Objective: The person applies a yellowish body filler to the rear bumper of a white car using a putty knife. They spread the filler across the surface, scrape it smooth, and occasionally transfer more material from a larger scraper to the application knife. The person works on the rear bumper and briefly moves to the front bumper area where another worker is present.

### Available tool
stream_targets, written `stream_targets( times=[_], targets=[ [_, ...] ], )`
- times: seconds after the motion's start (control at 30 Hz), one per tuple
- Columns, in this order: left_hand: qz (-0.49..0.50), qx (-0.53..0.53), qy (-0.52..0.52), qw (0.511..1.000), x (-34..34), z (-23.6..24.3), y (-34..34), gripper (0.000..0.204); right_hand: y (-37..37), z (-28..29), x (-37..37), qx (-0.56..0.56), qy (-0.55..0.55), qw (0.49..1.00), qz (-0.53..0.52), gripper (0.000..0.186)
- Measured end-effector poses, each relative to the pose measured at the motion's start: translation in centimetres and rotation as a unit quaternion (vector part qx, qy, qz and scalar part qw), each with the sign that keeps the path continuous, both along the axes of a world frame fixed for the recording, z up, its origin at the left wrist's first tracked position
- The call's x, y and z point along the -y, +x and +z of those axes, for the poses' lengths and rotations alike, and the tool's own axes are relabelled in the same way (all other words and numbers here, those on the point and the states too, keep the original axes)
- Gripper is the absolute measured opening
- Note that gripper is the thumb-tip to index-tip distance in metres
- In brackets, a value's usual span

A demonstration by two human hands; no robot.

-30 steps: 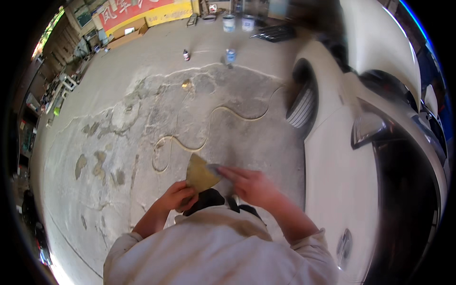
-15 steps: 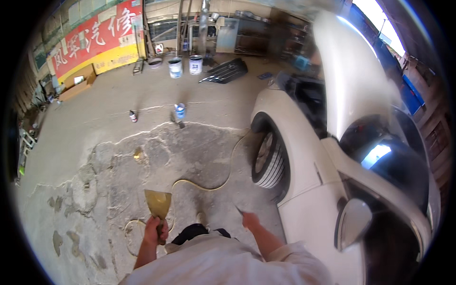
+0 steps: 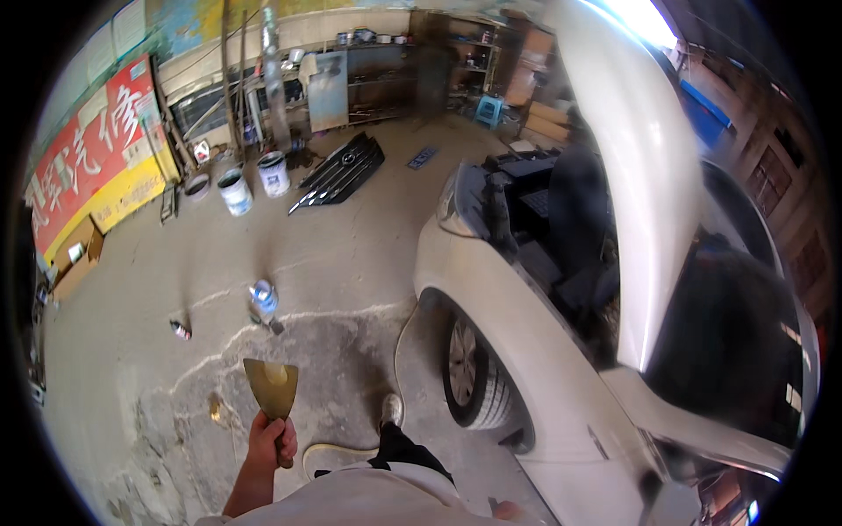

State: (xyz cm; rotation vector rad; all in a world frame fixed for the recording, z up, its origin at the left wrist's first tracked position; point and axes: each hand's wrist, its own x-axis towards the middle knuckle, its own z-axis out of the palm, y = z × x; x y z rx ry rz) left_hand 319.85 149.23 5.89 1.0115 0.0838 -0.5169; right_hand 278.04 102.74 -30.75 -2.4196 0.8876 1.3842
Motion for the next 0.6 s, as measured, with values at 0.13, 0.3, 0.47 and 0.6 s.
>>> stream_targets(
  times=[0.13, 0.3, 0.47, 0.6],
  targets=[
    [0.031, -0.024, 0.005, 0.999, 3.1, 3.2, 10.8, 0.01, 23.8, 0.2, -0.3, 0.17, 0.043, 0.984, 0.017, 0.023],
    [0.099, 0.014, 0.02, 0.995, 2.3, 2.5, 25.5, 0.009, 60.9, 10.7, -2.4, 0.299, 0.097, 0.946, 0.075, 0.031],
    [0.197, -0.009, 0.028, 0.98, 1.6, -1.5, 39.0, 0.012, 86.5, 18.2, -4.2, 0.408, 0.184, 0.891, 0.073, 0.026],
    [0.185, 0.0, 0.056, 0.981, 1.3, -4.7, 53.7, 0.02, 99.5, 19.5, -3.8, 0.49, 0.218, 0.843, 0.033, 0.023]
  ],
)
